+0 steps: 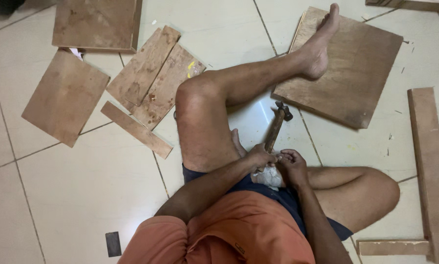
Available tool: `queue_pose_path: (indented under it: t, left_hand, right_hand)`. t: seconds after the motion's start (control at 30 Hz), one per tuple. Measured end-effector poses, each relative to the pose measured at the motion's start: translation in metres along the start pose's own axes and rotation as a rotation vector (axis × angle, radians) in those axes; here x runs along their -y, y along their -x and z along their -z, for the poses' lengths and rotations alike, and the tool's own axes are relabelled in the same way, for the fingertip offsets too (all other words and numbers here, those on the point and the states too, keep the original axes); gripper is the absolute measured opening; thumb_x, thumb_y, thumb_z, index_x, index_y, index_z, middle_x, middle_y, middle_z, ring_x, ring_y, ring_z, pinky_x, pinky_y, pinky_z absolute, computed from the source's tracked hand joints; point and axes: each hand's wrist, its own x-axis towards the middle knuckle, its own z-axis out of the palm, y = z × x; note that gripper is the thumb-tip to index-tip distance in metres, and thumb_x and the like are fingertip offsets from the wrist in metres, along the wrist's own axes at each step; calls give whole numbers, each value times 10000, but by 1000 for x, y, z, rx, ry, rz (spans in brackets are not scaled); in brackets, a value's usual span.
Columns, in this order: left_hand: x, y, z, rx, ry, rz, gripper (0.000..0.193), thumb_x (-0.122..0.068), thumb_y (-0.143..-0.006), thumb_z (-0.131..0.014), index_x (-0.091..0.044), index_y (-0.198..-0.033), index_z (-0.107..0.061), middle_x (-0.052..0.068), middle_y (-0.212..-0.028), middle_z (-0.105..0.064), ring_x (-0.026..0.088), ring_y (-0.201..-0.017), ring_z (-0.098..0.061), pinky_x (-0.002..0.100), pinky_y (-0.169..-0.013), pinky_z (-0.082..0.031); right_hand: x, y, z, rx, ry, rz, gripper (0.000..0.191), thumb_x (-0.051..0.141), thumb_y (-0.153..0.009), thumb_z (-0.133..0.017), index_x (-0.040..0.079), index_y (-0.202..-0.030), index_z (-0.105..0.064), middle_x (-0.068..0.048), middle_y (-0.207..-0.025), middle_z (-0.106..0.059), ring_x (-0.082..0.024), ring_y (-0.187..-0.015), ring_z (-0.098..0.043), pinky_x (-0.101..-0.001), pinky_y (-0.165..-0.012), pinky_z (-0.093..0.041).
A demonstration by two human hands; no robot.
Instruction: The person sits on a tiled floor and hammers nails into wooden frame pieces to assemble square picture frames, holding nails in place and driving them with a hammer, working on one frame piece at a time among scattered wood boards and a bucket of nails.
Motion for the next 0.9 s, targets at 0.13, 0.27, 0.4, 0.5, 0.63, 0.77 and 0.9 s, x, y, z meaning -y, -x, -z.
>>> queue_pose_path:
  t: [0.13, 0.27, 0.4, 0.5, 0.63, 0.77, 0.9]
  left_hand:
    - [10, -6, 4, 95, -97, -79, 233, -156, -810, -791, 41, -908, -713, 111, -722, -702, 157, -569, -628, 287, -489, -498]
    - [25, -11, -4, 86, -123, -7, 135, -164, -869, -696, -46, -934, -700, 29, -730, -688, 122, -602, -609, 294, -515, -496]
    - [29, -1, -18, 57, -129, 63, 210, -118, -823, -795, -27, -892, -619, 68, -709, -651, 152, -567, -583, 301, -464, -457]
    - [25, 3, -21, 66, -97, 24, 238, -126, -796, -792, -61, -897, -587, 56, -708, -659, 142, -582, -623, 293, -477, -484]
    - [27, 1, -20, 111, -128, 0, 238, -137, -849, -810, -8, -908, -620, 72, -740, -678, 143, -622, -641, 268, -557, -526]
    - [31, 0, -23, 34, -109, 101, 257, -107, -802, -788, -39, -944, -586, 64, -743, -645, 155, -588, -612, 306, -501, -496]
    - [27, 1, -26, 26, -141, 81, 252, -102, -801, -786, -29, -949, -596, 68, -769, -659, 145, -630, -637, 296, -547, -524]
  right_hand:
    - [13, 2, 2, 55, -145, -181, 282, -1, -921, -646, -2, -1201, -606, -125, -1083, -700, -202, -952, -689, -313, -837, -598]
    - [17, 12, 16, 149, -359, -168, 238, 11, -974, -649, -19, -1207, -611, -173, -1104, -696, -238, -975, -709, -342, -883, -609]
    - [21, 23, 25, 132, -131, -81, 316, 3, -914, -660, 22, -1227, -620, -79, -1043, -697, -148, -901, -674, -284, -794, -582]
    - [36, 15, 31, -52, 41, 45, 249, 44, -931, -654, 20, -1178, -678, -71, -986, -717, -122, -875, -671, -250, -801, -578]
    - [62, -29, 71, -357, 272, 103, 274, 98, -883, -748, 64, -1147, -684, -12, -948, -688, -81, -834, -610, -229, -731, -538]
    - [92, -73, 117, -515, 400, 227, 245, 71, -961, -723, 61, -1205, -715, -33, -926, -649, -108, -848, -596, -238, -771, -528]
    - [105, -98, 121, -420, 276, 461, 330, -43, -912, -681, 48, -1229, -669, -32, -1095, -626, -123, -1001, -661, -250, -934, -573]
